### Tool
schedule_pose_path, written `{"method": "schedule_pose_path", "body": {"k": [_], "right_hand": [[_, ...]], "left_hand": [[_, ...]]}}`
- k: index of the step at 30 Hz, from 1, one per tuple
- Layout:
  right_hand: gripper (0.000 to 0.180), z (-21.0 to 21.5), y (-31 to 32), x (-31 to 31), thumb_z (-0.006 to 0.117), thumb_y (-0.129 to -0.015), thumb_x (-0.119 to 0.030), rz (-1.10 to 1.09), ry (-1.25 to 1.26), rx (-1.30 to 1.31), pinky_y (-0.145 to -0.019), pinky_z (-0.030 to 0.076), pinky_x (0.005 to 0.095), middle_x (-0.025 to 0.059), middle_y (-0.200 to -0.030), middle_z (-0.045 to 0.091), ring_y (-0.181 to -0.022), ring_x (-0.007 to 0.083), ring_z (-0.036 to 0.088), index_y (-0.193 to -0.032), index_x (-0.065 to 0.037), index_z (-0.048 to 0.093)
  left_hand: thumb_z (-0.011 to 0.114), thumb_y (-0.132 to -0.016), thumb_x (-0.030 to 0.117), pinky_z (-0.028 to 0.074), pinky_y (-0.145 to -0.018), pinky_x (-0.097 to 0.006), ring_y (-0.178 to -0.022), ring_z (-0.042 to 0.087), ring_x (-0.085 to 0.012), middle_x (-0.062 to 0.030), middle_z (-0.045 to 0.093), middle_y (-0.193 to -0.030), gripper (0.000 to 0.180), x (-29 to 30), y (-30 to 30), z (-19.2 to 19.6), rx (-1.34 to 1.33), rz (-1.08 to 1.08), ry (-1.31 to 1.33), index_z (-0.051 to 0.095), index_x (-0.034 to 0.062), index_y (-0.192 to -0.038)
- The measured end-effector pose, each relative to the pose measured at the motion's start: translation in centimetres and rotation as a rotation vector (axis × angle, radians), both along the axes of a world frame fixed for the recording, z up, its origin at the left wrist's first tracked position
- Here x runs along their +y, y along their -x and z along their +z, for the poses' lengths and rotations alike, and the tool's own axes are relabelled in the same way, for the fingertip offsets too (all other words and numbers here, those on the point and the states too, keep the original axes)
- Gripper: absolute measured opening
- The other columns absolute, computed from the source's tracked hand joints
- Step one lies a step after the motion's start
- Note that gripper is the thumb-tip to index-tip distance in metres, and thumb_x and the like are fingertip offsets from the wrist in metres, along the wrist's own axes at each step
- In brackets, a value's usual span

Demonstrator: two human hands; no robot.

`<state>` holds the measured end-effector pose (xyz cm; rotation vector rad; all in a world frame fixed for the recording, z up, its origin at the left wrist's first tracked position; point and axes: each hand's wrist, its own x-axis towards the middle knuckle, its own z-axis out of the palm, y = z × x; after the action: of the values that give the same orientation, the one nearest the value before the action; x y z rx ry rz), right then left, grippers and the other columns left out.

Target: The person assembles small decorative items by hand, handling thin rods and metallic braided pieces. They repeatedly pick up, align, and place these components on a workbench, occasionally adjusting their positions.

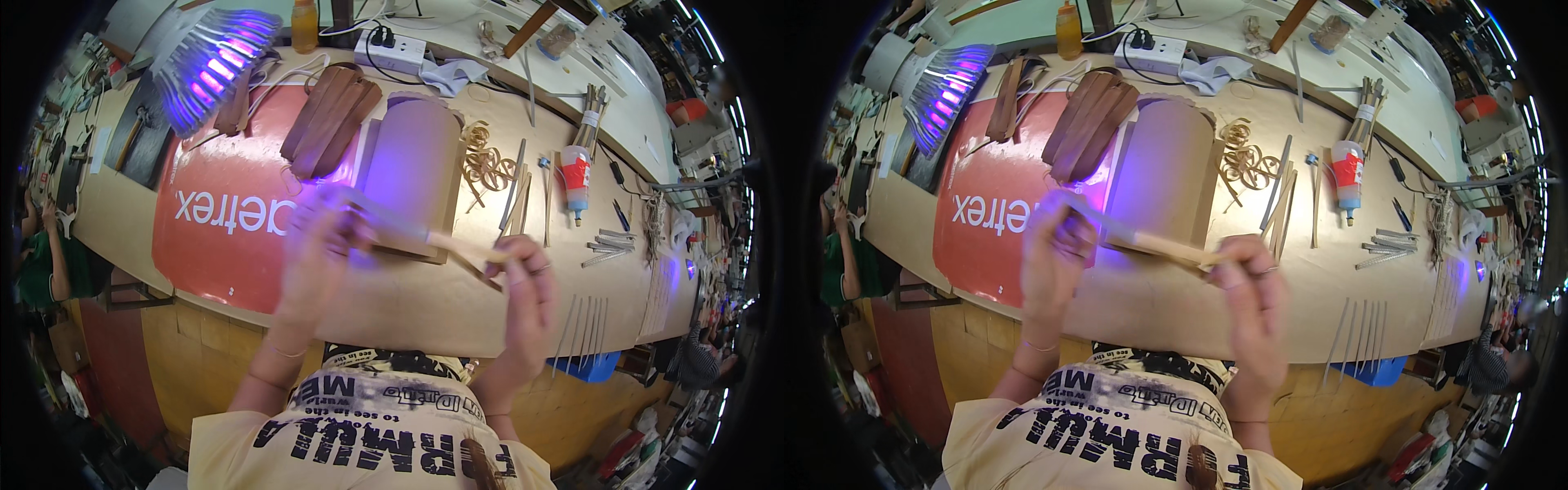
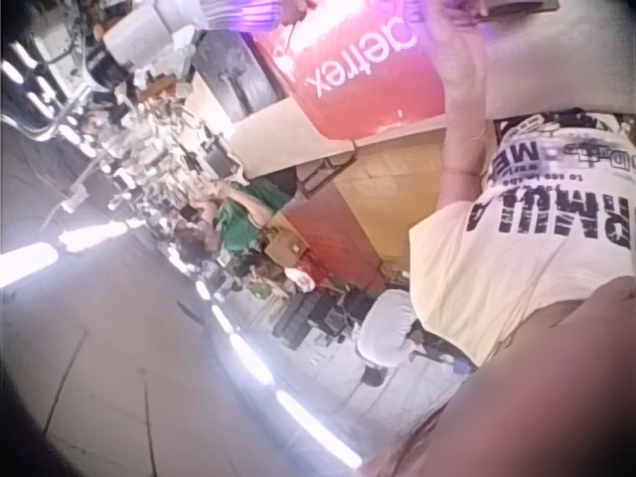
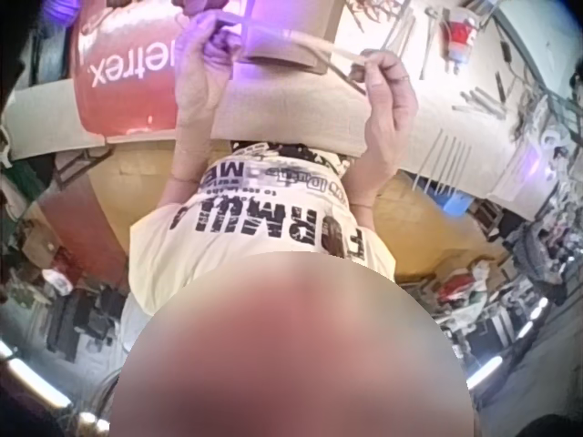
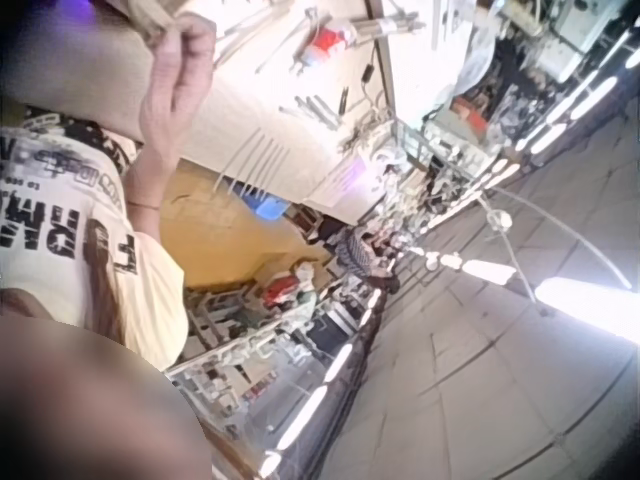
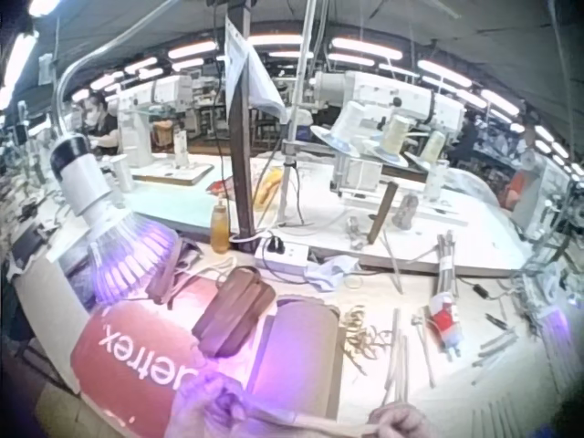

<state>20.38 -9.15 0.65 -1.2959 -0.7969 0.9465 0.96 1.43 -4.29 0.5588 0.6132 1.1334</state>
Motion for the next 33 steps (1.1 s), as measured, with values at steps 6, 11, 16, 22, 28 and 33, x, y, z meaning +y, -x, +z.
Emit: {"method": "schedule_pose_path", "body": {"k": [6,11,16,22,28,33], "right_hand": [[0.023,-0.1,-8.5,-1.9,0.05,-0.1,-0.017,-0.378,-0.238,0.153,-0.075,0.042,0.0274,0.0089,-0.105,0.061,-0.089,0.0142,0.055,-0.115,0.0,0.056],[0.024,-2.2,-9.5,0.5,0.046,-0.103,-0.017,-0.868,-0.327,-0.239,-0.081,0.047,0.0312,0.0099,-0.108,0.061,-0.092,0.0169,0.06,-0.117,0.001,0.054],[0.02,-7.8,-10.0,8.5,0.058,-0.089,-0.008,-0.076,0.219,-1.298,-0.096,0.045,0.0444,0.0149,-0.112,0.062,-0.104,0.0308,0.061,-0.108,-0.003,0.062],[0.022,-10.9,-7.0,6.4,0.074,-0.084,-0.027,-0.171,0.221,-1.292,-0.086,0.042,0.0424,0.0074,-0.103,0.064,-0.099,0.0243,0.06,-0.091,-0.007,0.068],[0.023,-10.3,-5.8,4.1,0.081,-0.074,-0.016,-0.407,-0.067,-1.131,-0.076,0.044,0.038,0.0057,-0.087,0.062,-0.086,0.0253,0.061,-0.079,-0.008,0.06],[0.019,-9.5,-5.5,4.1,0.076,-0.081,-0.019,-0.28,-0.061,-1.097,-0.079,0.046,0.0394,0.0062,-0.092,0.062,-0.089,0.0268,0.06,-0.088,-0.008,0.062]], "left_hand": [[0.055,-0.098,0.013,0.052,-0.071,-0.028,-0.091,0.067,-0.0152,-0.0106,0.066,-0.11,0.017,4.8,8.9,-4.8,-0.354,0.184,0.158,0.06,0.0017,-0.109],[0.051,-0.101,0.015,0.055,-0.08,-0.03,-0.105,0.067,-0.0183,-0.0122,0.065,-0.12,0.02,3.5,11.1,-5.1,-0.048,0.511,0.075,0.06,0.0019,-0.113],[0.049,-0.102,0.019,0.055,-0.074,-0.028,-0.097,0.069,-0.0175,-0.0117,0.068,-0.111,0.021,1.1,6.9,-2.6,0.1,0.421,-0.094,0.059,0.003,-0.113],[0.046,-0.102,0.016,0.056,-0.072,-0.034,-0.085,0.07,-0.0209,-0.0156,0.066,-0.107,0.017,-2.0,1.9,-0.2,0.257,0.22,-0.409,0.055,0.0027,-0.108],[0.05,-0.096,0.002,0.06,-0.072,-0.039,-0.082,0.07,-0.0285,-0.0221,0.065,-0.099,0.007,-4.3,-0.9,0.8,0.512,0.092,-0.796,0.05,-0.0046,-0.099],[0.053,-0.094,0.002,0.06,-0.074,-0.04,-0.083,0.067,-0.0283,-0.022,0.062,-0.099,0.004,-5.4,-1.4,1.6,0.648,-0.053,-1.115,0.053,-0.0022,-0.093]]}}
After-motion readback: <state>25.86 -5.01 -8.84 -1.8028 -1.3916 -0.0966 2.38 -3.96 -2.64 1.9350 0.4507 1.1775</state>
